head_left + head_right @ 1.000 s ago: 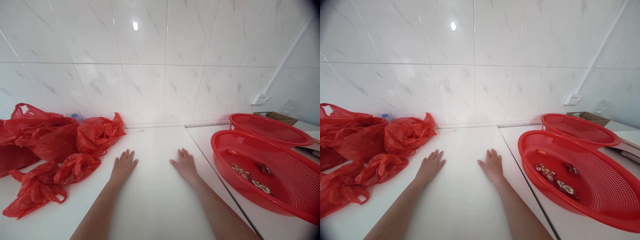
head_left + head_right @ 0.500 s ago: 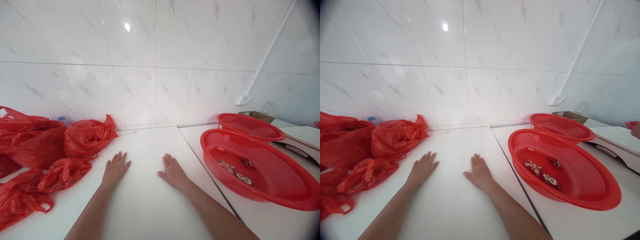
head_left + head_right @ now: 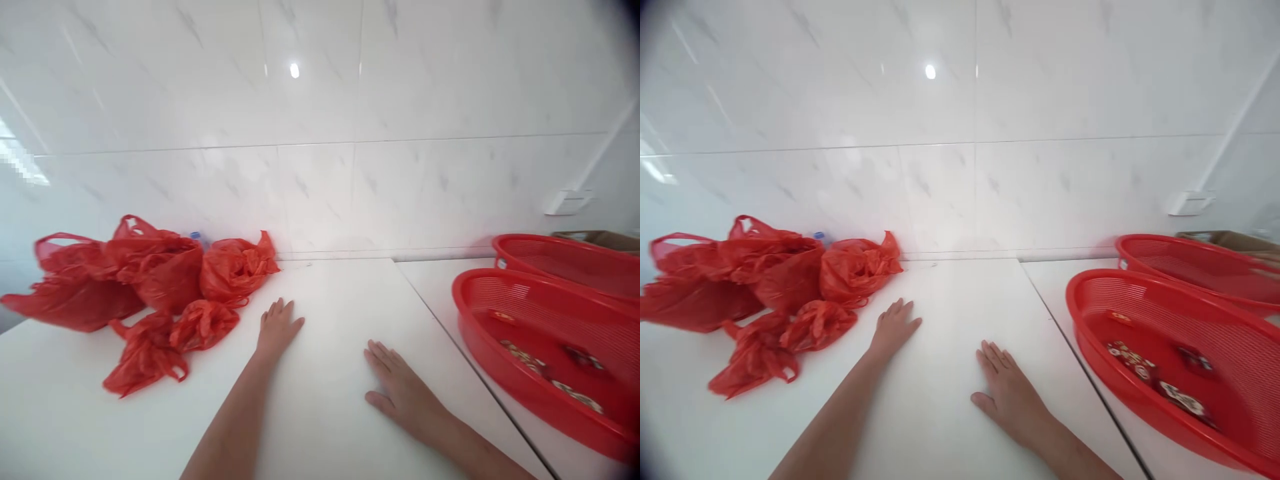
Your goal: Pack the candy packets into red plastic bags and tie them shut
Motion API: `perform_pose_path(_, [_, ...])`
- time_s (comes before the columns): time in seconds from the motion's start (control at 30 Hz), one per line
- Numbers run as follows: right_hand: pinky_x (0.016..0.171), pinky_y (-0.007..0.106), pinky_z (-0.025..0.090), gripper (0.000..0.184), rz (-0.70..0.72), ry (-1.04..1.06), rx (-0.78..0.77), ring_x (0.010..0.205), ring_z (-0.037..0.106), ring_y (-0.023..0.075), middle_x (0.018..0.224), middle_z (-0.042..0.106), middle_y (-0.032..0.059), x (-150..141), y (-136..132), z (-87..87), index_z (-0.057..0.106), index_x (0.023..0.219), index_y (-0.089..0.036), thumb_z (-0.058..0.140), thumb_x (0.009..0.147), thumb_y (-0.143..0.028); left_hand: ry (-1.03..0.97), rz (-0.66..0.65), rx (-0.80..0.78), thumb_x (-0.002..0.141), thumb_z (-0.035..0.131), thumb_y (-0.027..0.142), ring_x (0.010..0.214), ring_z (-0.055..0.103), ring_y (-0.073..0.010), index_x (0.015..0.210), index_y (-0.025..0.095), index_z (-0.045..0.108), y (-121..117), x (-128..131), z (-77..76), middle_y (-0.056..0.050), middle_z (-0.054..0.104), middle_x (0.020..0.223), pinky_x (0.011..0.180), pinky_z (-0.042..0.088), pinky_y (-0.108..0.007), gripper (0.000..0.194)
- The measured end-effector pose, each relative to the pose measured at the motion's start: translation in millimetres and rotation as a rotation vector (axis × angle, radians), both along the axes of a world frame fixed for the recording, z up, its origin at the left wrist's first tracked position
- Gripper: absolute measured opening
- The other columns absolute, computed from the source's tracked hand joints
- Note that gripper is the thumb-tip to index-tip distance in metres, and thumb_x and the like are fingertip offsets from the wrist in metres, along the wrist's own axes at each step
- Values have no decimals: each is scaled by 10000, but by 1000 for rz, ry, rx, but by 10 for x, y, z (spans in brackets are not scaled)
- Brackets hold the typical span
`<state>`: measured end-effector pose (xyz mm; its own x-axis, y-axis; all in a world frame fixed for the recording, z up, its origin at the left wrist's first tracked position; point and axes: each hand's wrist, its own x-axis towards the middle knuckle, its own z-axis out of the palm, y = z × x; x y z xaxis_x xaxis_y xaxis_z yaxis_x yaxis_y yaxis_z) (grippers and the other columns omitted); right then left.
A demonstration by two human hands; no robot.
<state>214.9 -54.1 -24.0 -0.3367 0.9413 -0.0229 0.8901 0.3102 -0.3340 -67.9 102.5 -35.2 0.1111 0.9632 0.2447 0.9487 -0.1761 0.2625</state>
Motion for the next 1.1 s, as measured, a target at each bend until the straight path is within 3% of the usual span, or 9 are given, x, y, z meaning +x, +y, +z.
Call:
perform_pose_path(0.23, [1149, 418, 116, 753, -43, -12, 79, 1399, 86, 230, 1517, 117, 62, -197, 400, -139, 236, 1443, -156, 260, 864, -636, -163, 125, 92, 815, 517, 378, 1353, 229, -301, 1286, 198, 439, 139, -89, 12, -145, 280, 1463, 1042, 285, -489, 511])
perform_pose_path(0.43, [1145, 431, 116, 780, -130, -70, 106, 1398, 91, 243, 1512, 146, 96, -426, 672, -122, 261, 1430, -93, 236, 864, -629, -171, 226, 415, 815, 483, 219, 1375, 151, -314, 1247, 181, 448, 278, -132, 133, -130, 189, 1490, 1053, 283, -496, 435])
perform_pose_path(0.57, [1146, 426, 136, 742, -143, -54, 82, 1397, 103, 238, 1514, 143, 69, -437, 684, -76, 265, 1432, -113, 268, 868, -595, -138, 209, 497, 821, 438, 166, 1389, 106, -301, 1244, 167, 457, 406, -162, 254, -112, 162, 1506, 1075, 266, -498, 423])
perform_pose_path(0.73, [1147, 433, 141, 726, -155, -32, 63, 1393, 120, 248, 1509, 162, 58, -415, 684, -64, 295, 1424, -129, 306, 858, -584, -15, -42, 490, 811, 397, 88, 1392, 138, -255, 1236, 176, 488, 607, -92, 311, -88, 234, 1493, 1112, 232, -479, 444])
perform_pose_path(0.87, [1145, 436, 148, 722, -155, -37, 71, 1393, 127, 247, 1505, 173, 49, -400, 720, -106, 301, 1423, -140, 312, 854, -585, 23, -129, 431, 817, 388, 85, 1361, 237, -243, 1230, 186, 506, 788, -24, 238, -79, 265, 1479, 1083, 298, -434, 441])
perform_pose_path(0.97, [1149, 424, 139, 723, -151, -54, 65, 1395, 118, 237, 1505, 173, 35, -392, 739, -127, 298, 1425, -144, 306, 853, -586, -16, -92, 334, 813, 459, 157, 1333, 284, -283, 1279, 187, 461, 915, -14, 164, -98, 181, 1507, 1028, 356, -414, 467])
perform_pose_path(1.1, [1153, 409, 142, 729, -162, -70, 50, 1397, 111, 230, 1507, 164, 15, -384, 752, -140, 296, 1426, -155, 304, 848, -598, -95, 111, 228, 820, 517, 383, 1280, 343, -381, 1384, 226, 325, 1071, -47, 121, -157, 52, 1521, 963, 365, -481, 616])
